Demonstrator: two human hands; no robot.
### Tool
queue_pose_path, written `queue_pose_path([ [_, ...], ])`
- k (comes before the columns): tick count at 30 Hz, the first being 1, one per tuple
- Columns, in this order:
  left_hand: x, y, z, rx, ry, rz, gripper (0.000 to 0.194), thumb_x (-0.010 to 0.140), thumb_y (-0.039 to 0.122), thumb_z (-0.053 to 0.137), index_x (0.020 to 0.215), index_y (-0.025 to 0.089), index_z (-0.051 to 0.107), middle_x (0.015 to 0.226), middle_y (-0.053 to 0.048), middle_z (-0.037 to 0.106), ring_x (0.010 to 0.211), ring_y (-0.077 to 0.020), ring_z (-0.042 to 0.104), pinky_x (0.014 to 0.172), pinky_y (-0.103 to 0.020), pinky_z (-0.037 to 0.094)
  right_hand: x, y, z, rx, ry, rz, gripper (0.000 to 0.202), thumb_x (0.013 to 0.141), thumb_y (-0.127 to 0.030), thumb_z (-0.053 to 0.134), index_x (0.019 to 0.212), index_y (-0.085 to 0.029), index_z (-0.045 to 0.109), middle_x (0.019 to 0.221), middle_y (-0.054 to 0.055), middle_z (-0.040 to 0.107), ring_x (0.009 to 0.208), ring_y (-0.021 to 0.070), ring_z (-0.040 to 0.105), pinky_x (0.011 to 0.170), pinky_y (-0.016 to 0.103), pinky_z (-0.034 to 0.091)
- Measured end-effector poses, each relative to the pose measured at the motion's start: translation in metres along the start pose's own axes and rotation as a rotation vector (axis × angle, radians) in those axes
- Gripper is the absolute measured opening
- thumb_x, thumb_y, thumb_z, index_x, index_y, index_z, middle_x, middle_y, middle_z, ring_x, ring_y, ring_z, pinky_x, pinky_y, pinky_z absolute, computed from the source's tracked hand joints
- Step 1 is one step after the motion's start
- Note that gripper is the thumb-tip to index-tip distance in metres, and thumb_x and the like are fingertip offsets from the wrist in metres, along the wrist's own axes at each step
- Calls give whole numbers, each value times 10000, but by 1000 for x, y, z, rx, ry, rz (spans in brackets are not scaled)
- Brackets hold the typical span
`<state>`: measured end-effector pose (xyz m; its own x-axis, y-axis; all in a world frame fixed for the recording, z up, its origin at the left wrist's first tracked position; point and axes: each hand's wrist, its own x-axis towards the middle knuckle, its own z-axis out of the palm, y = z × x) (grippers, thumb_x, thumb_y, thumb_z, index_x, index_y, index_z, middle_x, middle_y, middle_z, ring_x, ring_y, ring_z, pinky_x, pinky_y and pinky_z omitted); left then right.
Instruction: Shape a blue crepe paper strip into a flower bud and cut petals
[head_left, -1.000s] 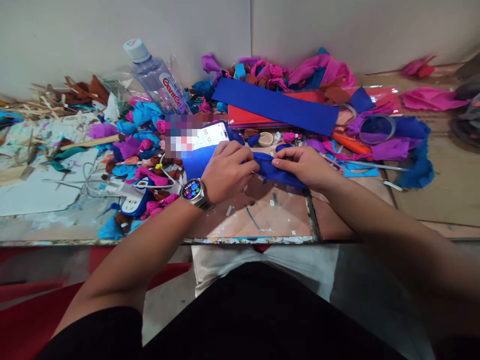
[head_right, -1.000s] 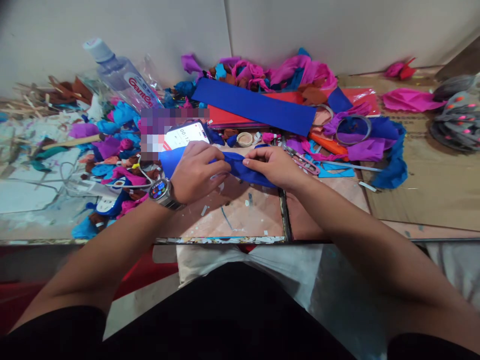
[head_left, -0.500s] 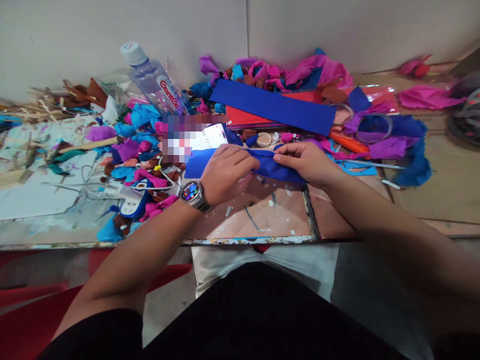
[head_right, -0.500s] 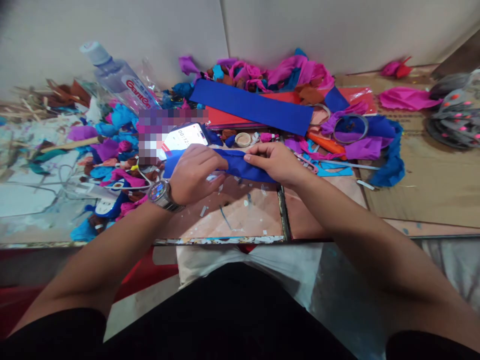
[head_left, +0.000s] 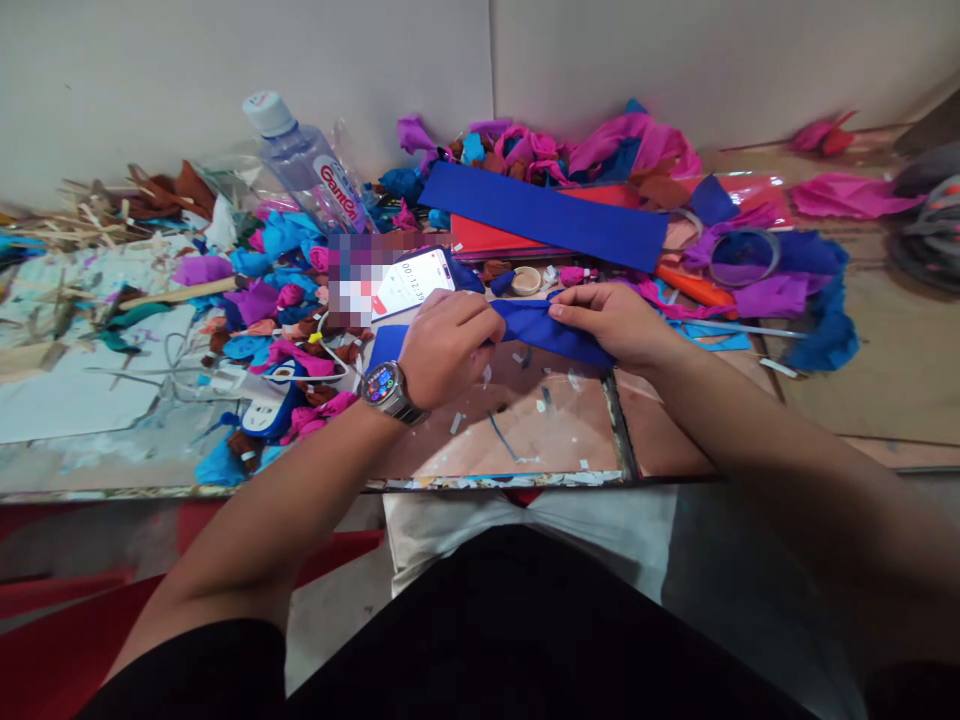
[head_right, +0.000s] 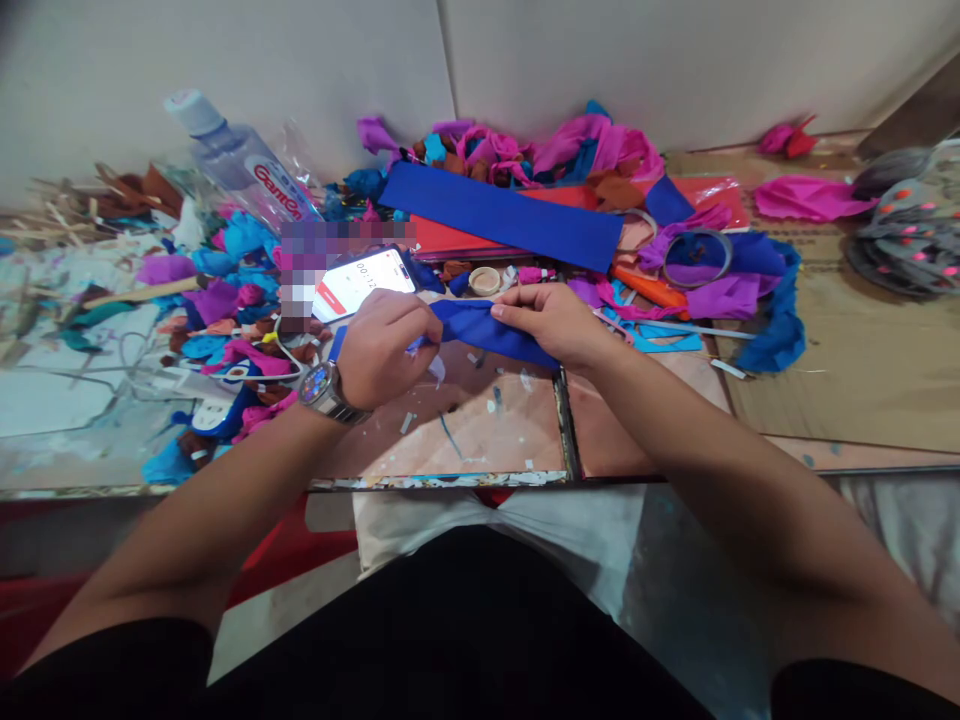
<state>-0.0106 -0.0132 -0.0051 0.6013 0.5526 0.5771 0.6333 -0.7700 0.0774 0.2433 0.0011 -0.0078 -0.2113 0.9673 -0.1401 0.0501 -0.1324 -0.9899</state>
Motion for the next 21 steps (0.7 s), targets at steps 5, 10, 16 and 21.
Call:
queue_pose_path([
  [5, 1, 3, -1, -45, -20, -10, 83, 943, 224, 609, 989, 228, 678, 921, -45, 724, 888, -230, 635, 861, -416, 454, 2, 7, -3, -44, -43, -35, 392, 653, -534, 934, 832, -220, 780, 782, 6, 721, 640, 141, 568, 589, 287, 436],
  [10, 2, 3, -3, -86, 21, 0, 146, 916, 119, 575, 874, 226, 666, 872, -27, 719, 871, -210, 634, 857, -390, 471, 2, 7, -3, -55, -37, -45, 386, 659, -526, 934, 814, -210, 774, 773, 1, 706, 643, 129, 549, 598, 281, 416],
  [16, 0, -3, 2, -93, 80, 37, 123, 903, 133, 600, 885, 221, 685, 914, -39, 719, 881, -208, 623, 835, -388, 463, 1, 6, -1, -29, -49, -47, 387, 634, -500, 946, 797, -192, 778, 761, -6, 700, 649, 123, 543, 614, 272, 410],
  [21, 2, 0, 1, -176, -23, 188, 135, 957, 249, 618, 862, 251, 714, 950, -50, 718, 929, -212, 615, 892, -414, 463, 3, 12, -4, -138, -75, -115, 313, 762, -490, 858, 858, -197, 799, 794, 1, 720, 652, 133, 562, 615, 277, 408],
])
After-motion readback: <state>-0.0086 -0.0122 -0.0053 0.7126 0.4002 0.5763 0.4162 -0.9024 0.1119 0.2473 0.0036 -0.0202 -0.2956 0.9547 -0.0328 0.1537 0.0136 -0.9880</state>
